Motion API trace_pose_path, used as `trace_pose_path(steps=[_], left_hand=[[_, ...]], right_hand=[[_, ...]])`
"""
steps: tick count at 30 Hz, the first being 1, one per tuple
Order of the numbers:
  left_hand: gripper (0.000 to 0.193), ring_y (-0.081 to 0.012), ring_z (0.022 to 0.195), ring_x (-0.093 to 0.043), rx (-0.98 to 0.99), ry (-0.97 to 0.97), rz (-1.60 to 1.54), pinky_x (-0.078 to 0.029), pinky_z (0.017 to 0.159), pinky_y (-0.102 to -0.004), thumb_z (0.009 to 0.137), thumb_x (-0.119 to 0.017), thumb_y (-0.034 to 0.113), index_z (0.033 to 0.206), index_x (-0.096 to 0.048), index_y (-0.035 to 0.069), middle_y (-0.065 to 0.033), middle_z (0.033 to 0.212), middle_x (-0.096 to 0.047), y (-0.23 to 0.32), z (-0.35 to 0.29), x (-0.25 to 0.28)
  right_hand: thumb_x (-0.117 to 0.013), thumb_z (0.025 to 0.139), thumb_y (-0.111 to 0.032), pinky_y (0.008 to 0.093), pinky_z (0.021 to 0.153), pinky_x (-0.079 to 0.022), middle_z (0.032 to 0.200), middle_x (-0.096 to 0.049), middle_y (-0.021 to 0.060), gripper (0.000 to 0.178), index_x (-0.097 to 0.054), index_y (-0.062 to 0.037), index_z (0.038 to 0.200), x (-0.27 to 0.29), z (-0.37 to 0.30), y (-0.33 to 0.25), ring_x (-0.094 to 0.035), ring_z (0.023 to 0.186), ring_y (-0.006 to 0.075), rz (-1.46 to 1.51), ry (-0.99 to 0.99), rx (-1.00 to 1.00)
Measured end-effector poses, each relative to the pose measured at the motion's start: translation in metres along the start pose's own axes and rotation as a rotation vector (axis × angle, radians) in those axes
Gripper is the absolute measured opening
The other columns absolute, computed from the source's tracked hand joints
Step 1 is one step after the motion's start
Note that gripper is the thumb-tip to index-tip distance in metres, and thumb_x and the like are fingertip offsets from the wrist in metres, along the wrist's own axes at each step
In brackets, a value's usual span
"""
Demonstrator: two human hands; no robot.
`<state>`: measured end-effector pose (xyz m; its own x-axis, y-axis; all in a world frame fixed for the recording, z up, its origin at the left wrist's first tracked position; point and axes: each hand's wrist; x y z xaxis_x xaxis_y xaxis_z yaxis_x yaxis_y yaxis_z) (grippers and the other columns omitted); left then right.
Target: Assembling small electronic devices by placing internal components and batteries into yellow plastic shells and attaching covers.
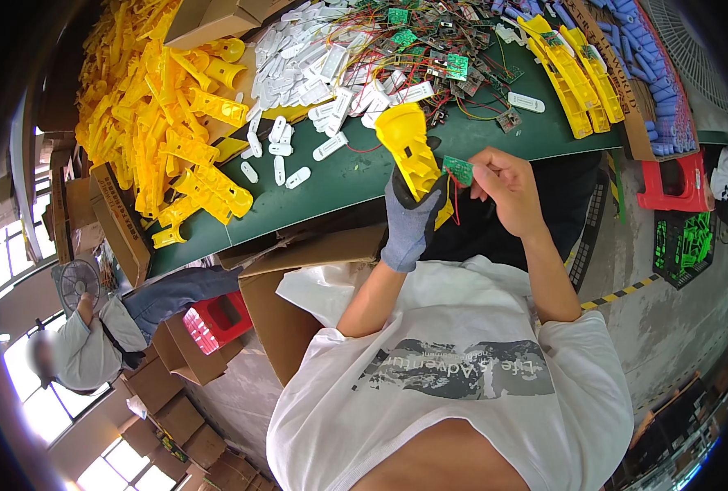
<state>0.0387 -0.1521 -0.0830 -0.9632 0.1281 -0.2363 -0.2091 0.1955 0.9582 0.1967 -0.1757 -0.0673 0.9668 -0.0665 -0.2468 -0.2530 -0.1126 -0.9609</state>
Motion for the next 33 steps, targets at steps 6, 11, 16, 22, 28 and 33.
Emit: trace_pose_path(steps=[6, 11, 16, 22, 28, 33], left_hand=[[0.046, -0.0104, 0.086, -0.056, -0.064, -0.058, 0.081, -0.047, 0.077, -0.0253, 0.074, -0.068, -0.001, 0.117, -0.052, -0.001, -0.0042, 0.102, -0.06, 0.001, -0.003, 0.004], [0.053, -0.0122, 0.085, -0.057, -0.014, -0.188, -0.006, -0.049, 0.074, -0.0253, 0.075, -0.067, 0.002, 0.125, -0.047, 0.002, -0.0052, 0.104, -0.059, 0.004, -0.002, 0.009], [0.051, -0.0173, 0.08, -0.061, 0.141, -0.227, -0.468, -0.053, 0.068, -0.0304, 0.097, -0.048, 0.03, 0.14, -0.03, 0.01, -0.008, 0.104, -0.057, 0.013, -0.005, 0.014], [0.052, -0.0136, 0.07, -0.06, 0.327, -0.343, -0.252, -0.051, 0.062, -0.0273, 0.1, -0.036, 0.045, 0.137, -0.034, 0.009, -0.007, 0.097, -0.058, 0.017, -0.001, 0.009], [0.049, -0.014, 0.068, -0.06, 0.307, -0.325, -0.206, -0.051, 0.059, -0.0272, 0.1, -0.037, 0.044, 0.131, -0.04, 0.007, -0.007, 0.091, -0.059, 0.02, -0.002, 0.002], [0.046, -0.0139, 0.066, -0.06, 0.282, -0.348, -0.19, -0.051, 0.058, -0.0268, 0.1, -0.037, 0.041, 0.13, -0.041, 0.005, -0.0081, 0.092, -0.06, 0.022, -0.002, -0.003]], right_hand=[[-0.067, 0.085, -0.003, 0.0188, 0.062, -0.047, 0.085, -0.064, 0.0052, 0.015, -0.063, 0.0045, 0.097, 0.008, -0.006, 0.007, -0.06, 0.073, 0.0073, 0.099, 0.023, 0.033], [-0.068, 0.08, 0.003, 0.0205, 0.068, -0.051, 0.087, -0.067, 0.0089, 0.018, -0.065, 0.0062, 0.097, 0.027, -0.006, 0.011, -0.063, 0.076, 0.0093, 0.144, -0.059, -0.033], [-0.068, 0.079, 0.006, 0.0231, 0.075, -0.053, 0.089, -0.068, 0.0117, 0.016, -0.066, 0.0065, 0.095, 0.017, -0.007, -0.005, -0.065, 0.08, 0.0123, 0.254, -0.047, 0.035], [-0.069, 0.079, 0.007, 0.0247, 0.076, -0.054, 0.092, -0.068, 0.014, 0.017, -0.066, 0.0076, 0.095, 0.004, 0.005, 0.0, -0.066, 0.081, 0.0146, 0.211, 0.001, 0.046], [-0.07, 0.08, 0.005, 0.0245, 0.074, -0.055, 0.089, -0.068, 0.0141, 0.018, -0.067, 0.0075, 0.097, 0.009, 0.006, 0.004, -0.066, 0.078, 0.0146, 0.206, 0.018, 0.063], [-0.07, 0.08, 0.005, 0.024, 0.073, -0.054, 0.088, -0.069, 0.0136, 0.018, -0.067, 0.0072, 0.098, 0.013, 0.006, 0.013, -0.066, 0.078, 0.0146, 0.218, 0.056, 0.056]])
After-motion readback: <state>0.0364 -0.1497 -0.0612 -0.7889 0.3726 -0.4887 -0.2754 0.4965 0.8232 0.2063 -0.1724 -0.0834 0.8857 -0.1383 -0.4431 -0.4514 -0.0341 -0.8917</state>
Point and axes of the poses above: each hand's wrist, its own z-axis towards the middle knuckle, its own x-axis out of the back of the hand, y = z × x
